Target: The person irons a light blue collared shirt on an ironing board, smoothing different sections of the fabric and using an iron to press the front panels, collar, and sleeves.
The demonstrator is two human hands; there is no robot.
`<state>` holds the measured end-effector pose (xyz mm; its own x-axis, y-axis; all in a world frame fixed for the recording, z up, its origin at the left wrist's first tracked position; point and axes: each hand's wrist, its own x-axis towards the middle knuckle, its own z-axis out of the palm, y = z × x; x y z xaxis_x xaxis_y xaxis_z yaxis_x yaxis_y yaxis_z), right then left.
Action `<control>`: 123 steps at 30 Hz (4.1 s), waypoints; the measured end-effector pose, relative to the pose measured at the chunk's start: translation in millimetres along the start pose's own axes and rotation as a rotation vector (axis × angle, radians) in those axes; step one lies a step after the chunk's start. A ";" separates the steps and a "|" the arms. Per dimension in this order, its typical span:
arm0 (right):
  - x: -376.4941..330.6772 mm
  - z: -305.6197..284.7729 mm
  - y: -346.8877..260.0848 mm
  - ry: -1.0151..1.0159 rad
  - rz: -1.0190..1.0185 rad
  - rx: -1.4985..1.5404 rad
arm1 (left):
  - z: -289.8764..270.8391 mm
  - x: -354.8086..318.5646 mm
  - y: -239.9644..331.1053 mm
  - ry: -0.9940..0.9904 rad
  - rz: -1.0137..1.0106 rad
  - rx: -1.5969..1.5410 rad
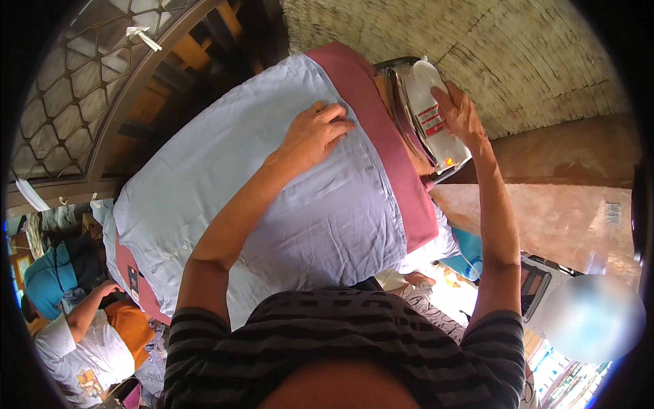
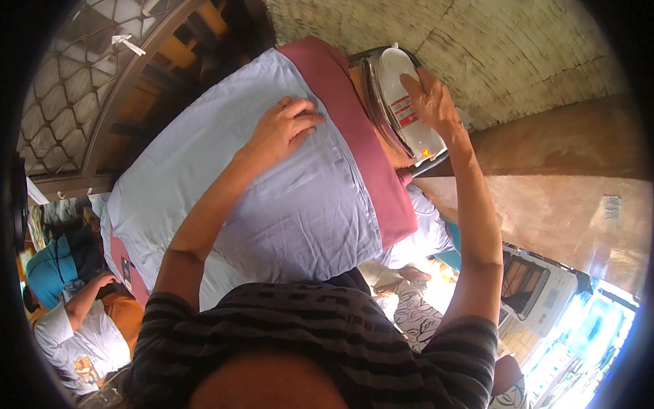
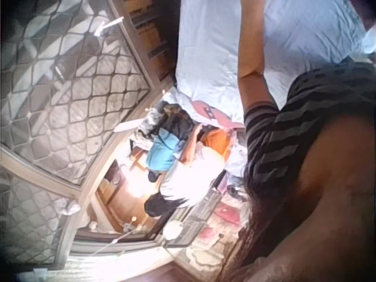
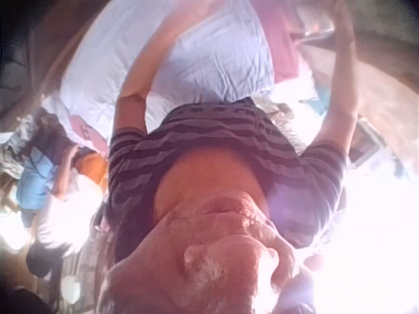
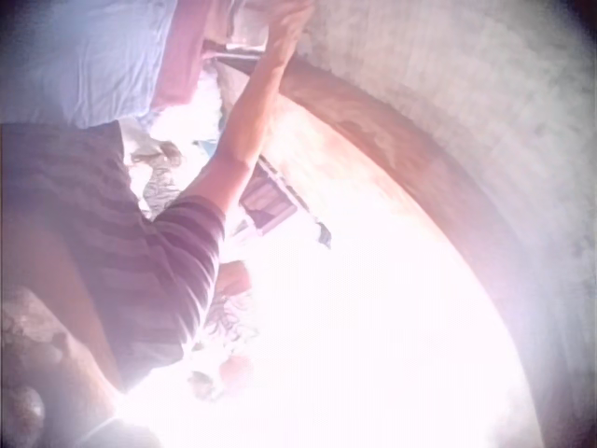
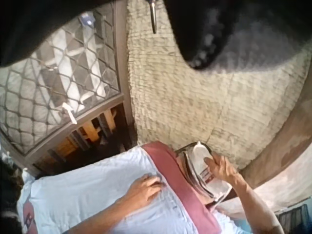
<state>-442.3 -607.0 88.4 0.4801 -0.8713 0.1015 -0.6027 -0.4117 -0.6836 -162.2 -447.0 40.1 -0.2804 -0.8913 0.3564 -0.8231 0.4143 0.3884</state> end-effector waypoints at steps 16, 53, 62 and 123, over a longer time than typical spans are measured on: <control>-10.3 -15.2 -17.5 -0.085 0.017 -0.188 | 6.4 24.4 1.7 -0.007 -0.022 0.067; -91.0 41.3 -111.6 -0.028 -0.101 -0.104 | 5.6 -94.0 19.6 0.068 -0.352 0.391; -50.4 -33.3 -44.5 -0.027 0.133 -0.159 | -25.1 -23.4 -19.3 0.075 -0.123 0.213; -165.3 47.4 -85.6 0.046 -0.113 -0.308 | -71.7 -100.3 -68.1 0.390 -0.556 0.226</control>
<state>-439.8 -415.1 95.9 0.5299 -0.8237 0.2018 -0.7150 -0.5619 -0.4159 -42.7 -372.5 38.8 0.3729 -0.8108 0.4511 -0.8869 -0.1686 0.4302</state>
